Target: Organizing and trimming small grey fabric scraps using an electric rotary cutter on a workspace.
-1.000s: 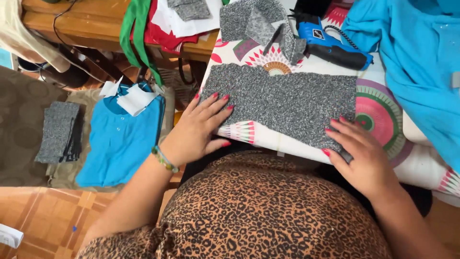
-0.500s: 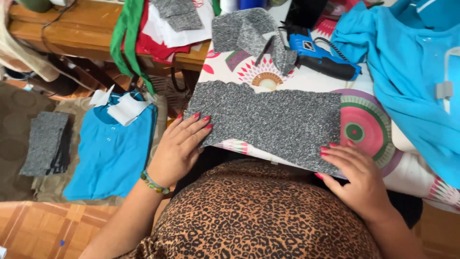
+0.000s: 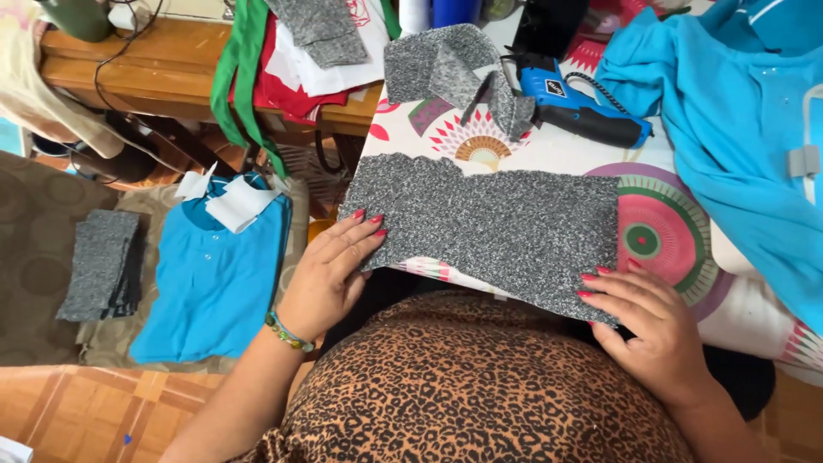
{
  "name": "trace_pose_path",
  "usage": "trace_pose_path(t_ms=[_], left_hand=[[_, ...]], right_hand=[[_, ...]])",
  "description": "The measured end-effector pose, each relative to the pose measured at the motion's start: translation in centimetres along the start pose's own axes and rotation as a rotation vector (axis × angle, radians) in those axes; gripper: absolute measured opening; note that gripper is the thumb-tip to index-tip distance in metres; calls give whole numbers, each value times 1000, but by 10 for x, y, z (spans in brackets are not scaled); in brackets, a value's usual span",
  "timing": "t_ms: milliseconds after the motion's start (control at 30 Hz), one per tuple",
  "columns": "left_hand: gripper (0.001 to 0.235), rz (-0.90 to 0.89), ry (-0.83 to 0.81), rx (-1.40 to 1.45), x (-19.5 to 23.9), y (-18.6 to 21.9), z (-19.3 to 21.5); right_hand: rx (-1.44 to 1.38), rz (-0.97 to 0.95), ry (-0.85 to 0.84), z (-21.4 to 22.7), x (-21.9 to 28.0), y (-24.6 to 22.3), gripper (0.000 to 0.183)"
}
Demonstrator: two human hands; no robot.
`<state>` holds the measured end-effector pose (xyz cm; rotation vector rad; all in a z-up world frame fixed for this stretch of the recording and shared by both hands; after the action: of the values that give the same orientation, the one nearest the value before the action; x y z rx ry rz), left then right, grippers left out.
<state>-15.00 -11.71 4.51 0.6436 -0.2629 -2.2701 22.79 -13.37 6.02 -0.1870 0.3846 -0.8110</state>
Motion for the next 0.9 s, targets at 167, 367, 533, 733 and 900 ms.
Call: trace_pose_path(t_ms=[167, 367, 533, 733, 900], left_hand=[[53, 20, 23, 40, 0, 0, 0], [54, 43, 35, 55, 0, -1, -3], [47, 49, 39, 46, -3, 6, 2], [62, 122, -20, -41, -4, 13, 6], [63, 274, 243, 32, 42, -49, -8]], right_hand=[[-14, -14, 1, -2, 1, 3, 28], [-27, -11, 5, -1, -1, 2, 24], [-59, -30, -18, 0, -1, 6, 27], [-66, -32, -89, -2, 7, 14, 44], [-235, 212, -214, -41, -68, 38, 49]])
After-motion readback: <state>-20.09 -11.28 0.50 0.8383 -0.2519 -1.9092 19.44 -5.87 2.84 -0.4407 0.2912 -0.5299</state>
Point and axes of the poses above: each hand's wrist, its own x-axis away from the middle knuckle, its own z-axis out of the back of the hand, y = z × x, the point moved 7 cm from there along -x, towards the middle knuckle, and after that the axes turned 13 degrees about -y, right-handed, at the moved point
